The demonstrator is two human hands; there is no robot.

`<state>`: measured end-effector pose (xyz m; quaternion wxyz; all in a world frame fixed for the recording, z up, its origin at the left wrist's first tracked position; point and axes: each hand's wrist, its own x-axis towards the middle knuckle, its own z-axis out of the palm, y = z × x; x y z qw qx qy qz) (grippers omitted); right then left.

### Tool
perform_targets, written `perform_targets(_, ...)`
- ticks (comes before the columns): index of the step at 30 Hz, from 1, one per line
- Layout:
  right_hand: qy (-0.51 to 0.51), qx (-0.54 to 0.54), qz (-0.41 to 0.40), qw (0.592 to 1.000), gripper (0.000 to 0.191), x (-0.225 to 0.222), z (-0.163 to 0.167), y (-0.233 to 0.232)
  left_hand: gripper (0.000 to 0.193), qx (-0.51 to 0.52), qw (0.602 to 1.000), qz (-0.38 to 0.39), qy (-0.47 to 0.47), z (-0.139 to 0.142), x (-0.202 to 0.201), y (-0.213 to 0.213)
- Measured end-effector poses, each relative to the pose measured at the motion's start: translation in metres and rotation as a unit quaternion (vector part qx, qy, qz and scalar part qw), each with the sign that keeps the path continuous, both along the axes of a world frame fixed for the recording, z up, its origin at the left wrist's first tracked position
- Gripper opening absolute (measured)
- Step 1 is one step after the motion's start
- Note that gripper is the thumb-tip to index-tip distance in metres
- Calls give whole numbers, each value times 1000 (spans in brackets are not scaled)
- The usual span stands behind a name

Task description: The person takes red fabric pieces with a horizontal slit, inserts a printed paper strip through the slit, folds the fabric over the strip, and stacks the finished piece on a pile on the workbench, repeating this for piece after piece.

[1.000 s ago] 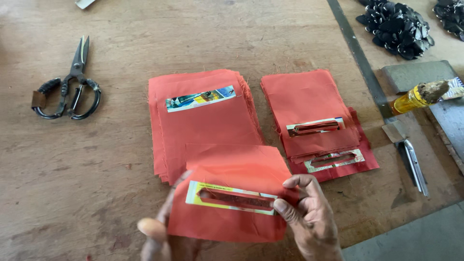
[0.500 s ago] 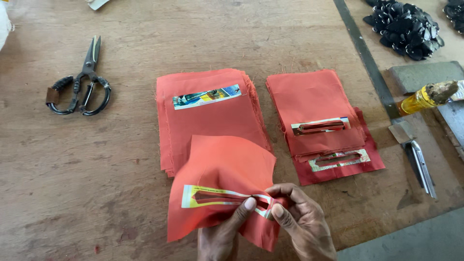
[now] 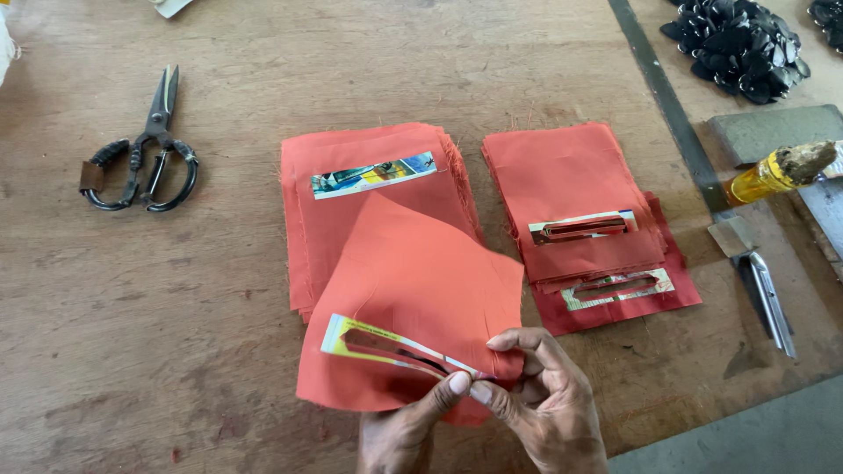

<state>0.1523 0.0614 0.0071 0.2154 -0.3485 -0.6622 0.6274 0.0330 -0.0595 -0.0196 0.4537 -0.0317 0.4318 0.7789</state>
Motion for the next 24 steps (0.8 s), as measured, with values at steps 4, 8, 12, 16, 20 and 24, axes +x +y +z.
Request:
perform_targets(4,-18,14,14,1000,48,3,3,4,58,10,1000,-19,-18,-3,-2,1)
perform_targets(8,-86,5,3,996,53,9,0,9,58,14,999,-40,-12,-3,-3,2)
perform_targets(12,-10,-36,19,999,51,22,-9,20,54,6,999,-20,-35,-1,-14,-5)
perform_targets(16,-38,-51,-5,998,51,37,-19,33,46,3,1000,-12,-18,4,-32,-15)
perform_targets(20,-7,-74,-13,997,47,50,-28,44,48,-6,999,-20,-28,15,-46,-20)
perform_targets(24,20,-97,-2,995,42,60,-39,48,47,-4,999,-36,-19,25,-51,-17)
